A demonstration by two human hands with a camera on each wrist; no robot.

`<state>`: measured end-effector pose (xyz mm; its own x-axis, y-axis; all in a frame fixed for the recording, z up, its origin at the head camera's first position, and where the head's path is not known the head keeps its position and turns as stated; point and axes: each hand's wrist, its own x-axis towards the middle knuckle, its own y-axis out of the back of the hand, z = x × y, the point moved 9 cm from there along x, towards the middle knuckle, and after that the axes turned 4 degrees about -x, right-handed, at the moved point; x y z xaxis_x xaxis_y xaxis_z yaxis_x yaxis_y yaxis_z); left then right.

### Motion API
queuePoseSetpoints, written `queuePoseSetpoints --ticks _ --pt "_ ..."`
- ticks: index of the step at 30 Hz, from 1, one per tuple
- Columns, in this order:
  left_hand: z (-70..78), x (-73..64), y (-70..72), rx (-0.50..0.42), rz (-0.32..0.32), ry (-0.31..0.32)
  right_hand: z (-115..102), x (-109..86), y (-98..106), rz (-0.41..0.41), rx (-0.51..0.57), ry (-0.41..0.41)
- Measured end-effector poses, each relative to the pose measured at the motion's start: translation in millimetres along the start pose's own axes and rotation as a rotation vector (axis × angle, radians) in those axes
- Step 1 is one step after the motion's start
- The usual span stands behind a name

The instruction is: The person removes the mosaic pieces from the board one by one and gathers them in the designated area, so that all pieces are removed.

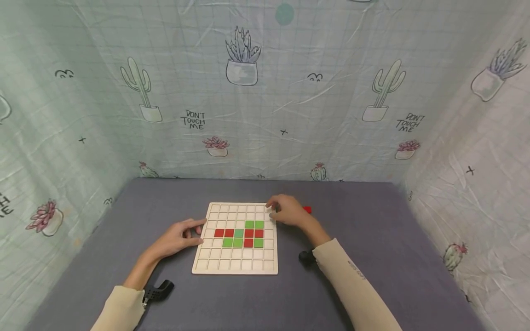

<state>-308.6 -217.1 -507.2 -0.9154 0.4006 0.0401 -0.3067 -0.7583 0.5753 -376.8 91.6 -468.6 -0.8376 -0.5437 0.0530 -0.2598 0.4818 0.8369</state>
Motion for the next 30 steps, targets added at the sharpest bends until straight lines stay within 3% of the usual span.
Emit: queuePoseSetpoints --ticks 14,23,30 --pt "0.0 1.2 -0.5 0.008 0.004 -0.001 -42 21.7 -35 -0.132 -0.057 0.067" --pt "1.5 1.3 -0.1 0.007 0.007 -0.014 -52 23.0 -43 -0.169 -0.124 0.094" --pt "2.0 0.7 0.9 0.001 0.005 -0.007 -54 25.3 -47 -0.171 -0.106 0.084"
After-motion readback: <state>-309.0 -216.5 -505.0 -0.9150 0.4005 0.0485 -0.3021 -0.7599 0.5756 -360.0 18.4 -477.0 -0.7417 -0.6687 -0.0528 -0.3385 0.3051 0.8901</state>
